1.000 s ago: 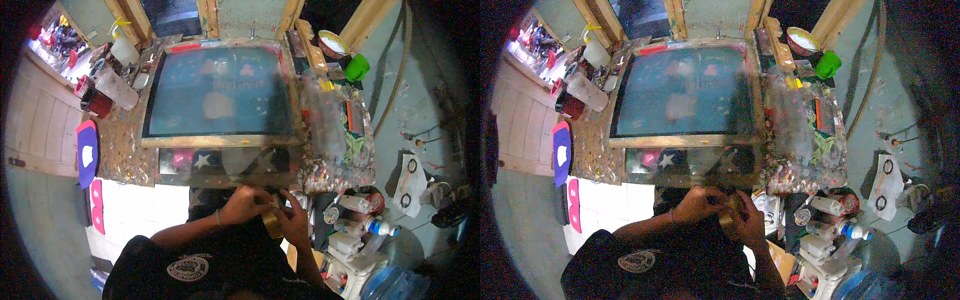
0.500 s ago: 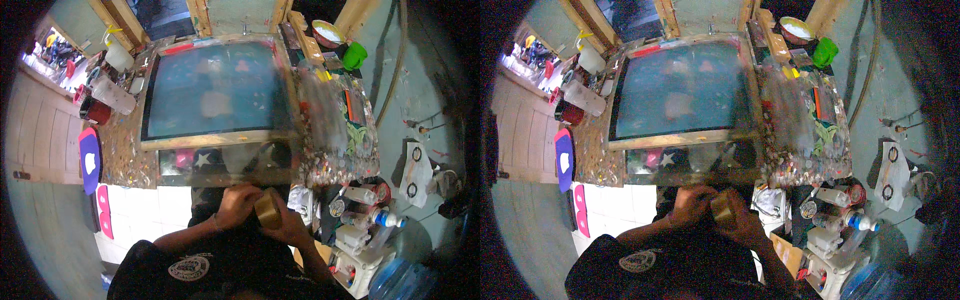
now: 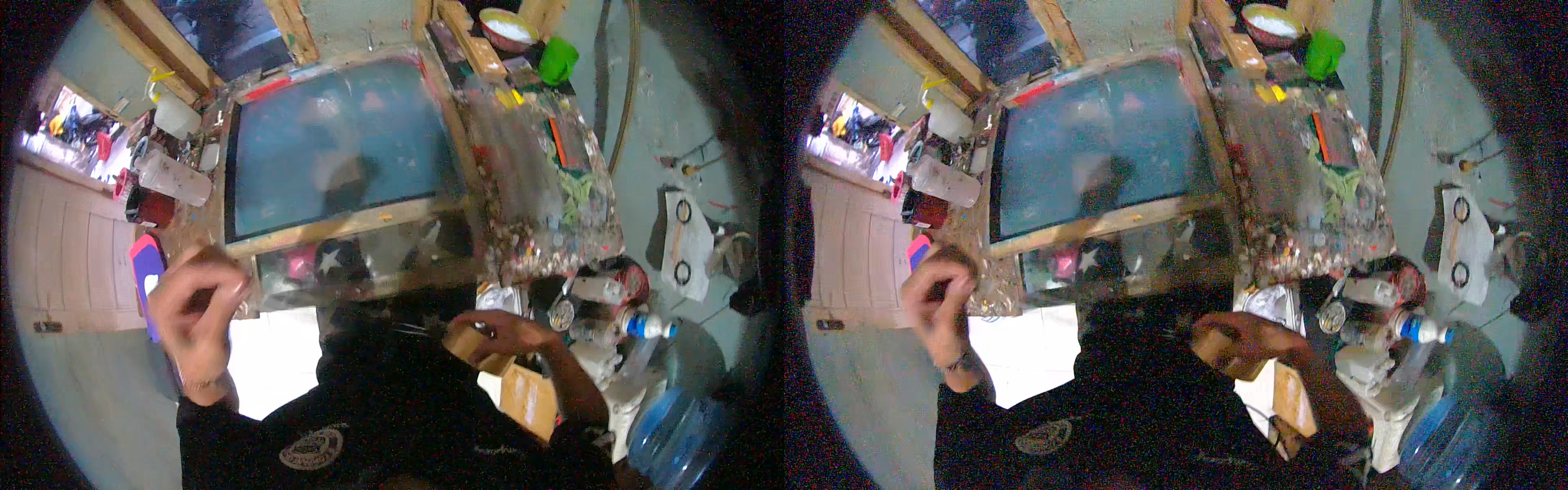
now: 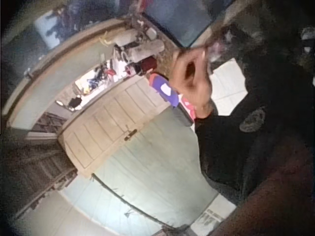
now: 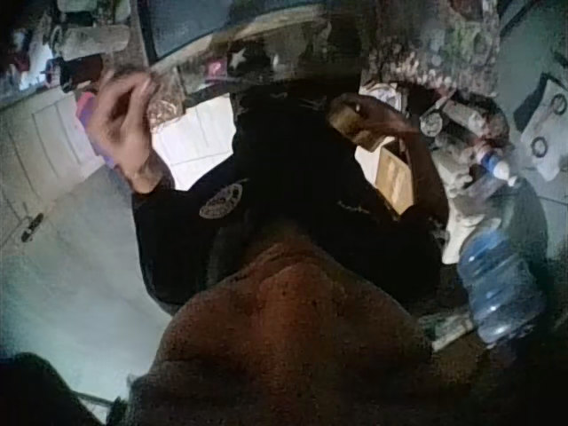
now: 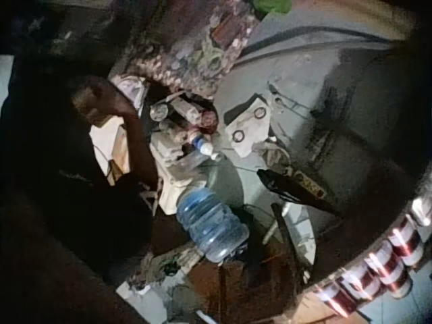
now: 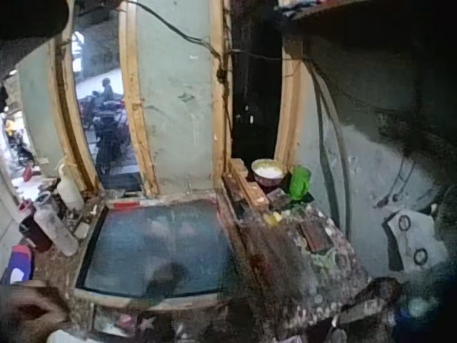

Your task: The person prepares a screen for printing by applying clear tape along the edges and over parts of the design on the mesh by hand and with a roll of tape, then lifts the screen to wipe the underlying surface with a cloth and spray bottle.

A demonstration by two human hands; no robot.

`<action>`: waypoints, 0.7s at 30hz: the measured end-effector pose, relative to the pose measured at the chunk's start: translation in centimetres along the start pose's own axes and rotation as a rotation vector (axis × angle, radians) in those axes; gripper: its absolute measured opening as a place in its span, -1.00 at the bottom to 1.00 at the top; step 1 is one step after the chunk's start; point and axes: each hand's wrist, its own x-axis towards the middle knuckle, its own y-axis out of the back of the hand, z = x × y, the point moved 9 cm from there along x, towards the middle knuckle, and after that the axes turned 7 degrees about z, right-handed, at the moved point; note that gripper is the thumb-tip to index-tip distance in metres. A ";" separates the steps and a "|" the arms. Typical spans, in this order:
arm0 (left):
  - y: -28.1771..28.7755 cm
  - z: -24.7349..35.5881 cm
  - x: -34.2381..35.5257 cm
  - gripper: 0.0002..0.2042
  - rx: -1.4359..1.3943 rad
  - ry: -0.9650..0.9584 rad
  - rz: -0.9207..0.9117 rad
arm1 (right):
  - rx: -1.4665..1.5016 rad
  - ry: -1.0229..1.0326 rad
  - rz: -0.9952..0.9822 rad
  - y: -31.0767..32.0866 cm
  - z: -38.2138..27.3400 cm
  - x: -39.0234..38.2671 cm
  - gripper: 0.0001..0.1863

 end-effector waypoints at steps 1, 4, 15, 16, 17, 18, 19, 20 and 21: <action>0.6 1.3 -0.4 -0.91 -0.009 -0.065 0.016 | -0.035 0.015 -0.040 0.3 -0.5 0.3 -0.39; 3.0 3.7 -1.6 -0.88 -0.115 -0.214 0.049 | -0.011 0.064 -0.085 0.5 -3.4 1.4 -0.48; 25.1 0.8 -11.5 -0.66 1.019 -0.291 0.972 | -0.706 0.323 0.141 0.8 -24.6 -5.3 -0.69; 22.6 2.3 -11.1 -0.69 1.510 -0.352 0.945 | -0.759 0.338 0.148 0.2 -24.7 -5.2 -0.68; 20.0 2.4 -10.2 -0.72 1.999 -0.409 0.867 | -0.781 0.342 0.160 0.0 -24.6 -5.1 -0.66; 20.1 1.8 -9.7 -0.72 1.999 -0.403 0.863 | -0.800 0.344 0.181 0.2 -24.4 -5.1 -0.65; 20.3 2.5 -9.4 -0.73 1.950 -0.548 0.887 | -0.824 0.341 0.204 0.2 -24.6 -5.5 -0.63; 19.6 2.4 -9.5 -0.73 1.921 -0.614 0.885 | -0.855 0.331 0.239 0.4 -24.0 -6.0 -0.62; 19.0 2.5 -9.6 -0.74 1.898 -0.682 0.880 | -0.875 0.323 0.268 0.4 -23.4 -6.6 -0.60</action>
